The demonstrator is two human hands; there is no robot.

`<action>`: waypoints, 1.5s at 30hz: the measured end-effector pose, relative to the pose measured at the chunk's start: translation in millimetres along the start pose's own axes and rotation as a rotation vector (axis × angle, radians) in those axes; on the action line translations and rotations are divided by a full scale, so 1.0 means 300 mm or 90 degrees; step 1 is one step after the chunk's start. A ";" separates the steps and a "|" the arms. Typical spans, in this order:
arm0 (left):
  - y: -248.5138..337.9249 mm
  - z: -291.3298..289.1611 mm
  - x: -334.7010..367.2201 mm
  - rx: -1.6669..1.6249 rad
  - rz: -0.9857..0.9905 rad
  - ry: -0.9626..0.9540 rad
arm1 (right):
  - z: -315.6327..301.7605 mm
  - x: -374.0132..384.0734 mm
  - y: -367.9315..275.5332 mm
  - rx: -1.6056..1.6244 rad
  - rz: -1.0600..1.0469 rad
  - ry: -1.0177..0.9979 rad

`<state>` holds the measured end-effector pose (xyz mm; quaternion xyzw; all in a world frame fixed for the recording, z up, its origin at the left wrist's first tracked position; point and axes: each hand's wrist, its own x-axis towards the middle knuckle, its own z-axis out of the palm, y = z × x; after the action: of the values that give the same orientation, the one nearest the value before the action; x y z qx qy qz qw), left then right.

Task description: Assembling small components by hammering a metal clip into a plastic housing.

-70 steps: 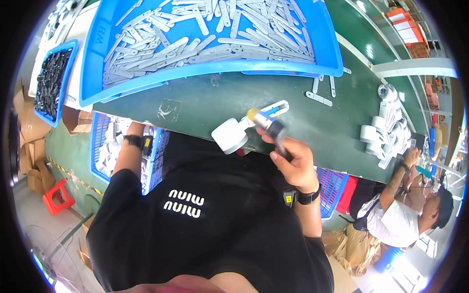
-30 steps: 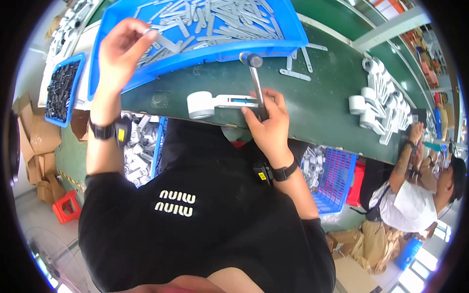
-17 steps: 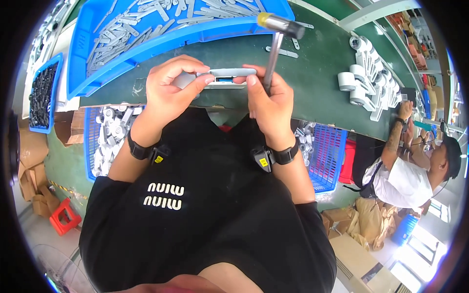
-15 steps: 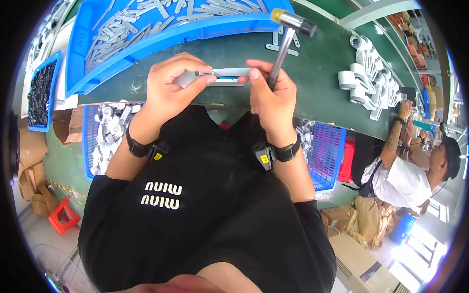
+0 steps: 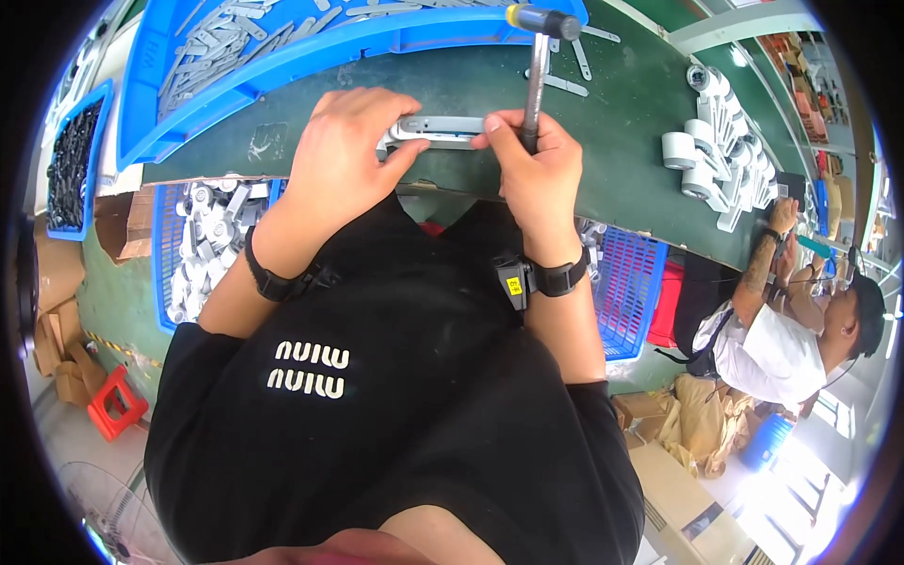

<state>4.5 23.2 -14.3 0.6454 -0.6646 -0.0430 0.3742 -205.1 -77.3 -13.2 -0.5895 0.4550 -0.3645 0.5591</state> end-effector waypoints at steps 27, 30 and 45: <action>0.112 0.243 0.091 0.121 0.061 -0.078 | -0.222 0.031 0.164 0.611 -0.037 -0.078; 0.113 0.235 0.105 0.106 0.061 -0.087 | -0.216 0.032 0.163 0.575 -0.049 -0.084; 0.138 0.049 0.027 0.293 0.102 -0.018 | -0.180 0.028 0.157 0.410 -0.071 -0.088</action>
<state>-36.9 16.5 1.2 0.6580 -0.7112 0.1306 0.2100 -259.2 -101.1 -54.6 -0.4298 0.2441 -0.4789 0.7255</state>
